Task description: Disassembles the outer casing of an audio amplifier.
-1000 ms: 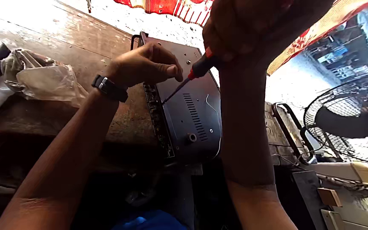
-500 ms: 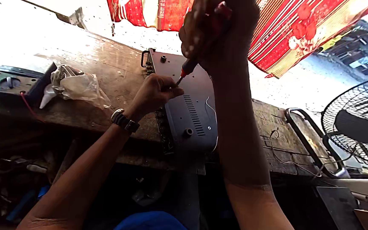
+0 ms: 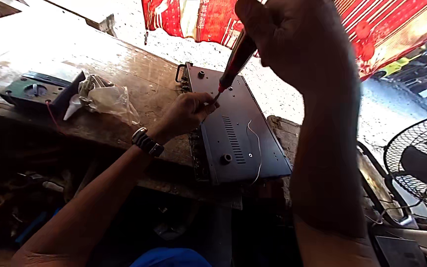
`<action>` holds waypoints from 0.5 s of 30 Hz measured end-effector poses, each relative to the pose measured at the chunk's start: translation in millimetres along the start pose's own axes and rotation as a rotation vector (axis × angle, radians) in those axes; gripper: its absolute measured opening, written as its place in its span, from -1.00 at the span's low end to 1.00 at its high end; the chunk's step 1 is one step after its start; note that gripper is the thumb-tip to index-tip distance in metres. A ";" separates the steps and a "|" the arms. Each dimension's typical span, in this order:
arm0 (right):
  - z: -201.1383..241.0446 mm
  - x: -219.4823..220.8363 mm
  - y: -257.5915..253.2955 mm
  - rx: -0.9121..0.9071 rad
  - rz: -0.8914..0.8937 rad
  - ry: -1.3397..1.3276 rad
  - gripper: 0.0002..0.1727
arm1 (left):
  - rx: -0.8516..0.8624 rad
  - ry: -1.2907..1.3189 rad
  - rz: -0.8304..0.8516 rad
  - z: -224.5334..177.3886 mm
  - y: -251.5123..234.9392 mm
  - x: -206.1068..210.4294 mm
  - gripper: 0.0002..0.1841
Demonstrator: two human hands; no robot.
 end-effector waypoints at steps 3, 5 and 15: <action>8.0 -18.3 3.8 -0.096 0.155 0.202 -0.46 | 0.070 -0.085 0.018 -3.6 -2.8 -3.3 -0.80; 0.1 -22.3 -2.9 -0.280 0.317 0.072 -0.69 | 0.135 -0.126 0.022 -5.9 -5.1 -5.2 -0.81; 13.3 -21.3 -5.9 -0.310 0.246 0.334 -0.36 | 0.119 -0.180 -0.053 -5.2 -11.0 -2.0 -0.74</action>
Point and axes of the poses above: each hand's wrist, its own y-axis away from the middle knuckle, its own x-axis out of the palm, z = x × y, the point moved 2 cm from there along -y, towards the middle knuckle, and after that the axes turned 5 degrees about -x, right-handed, at the moved point
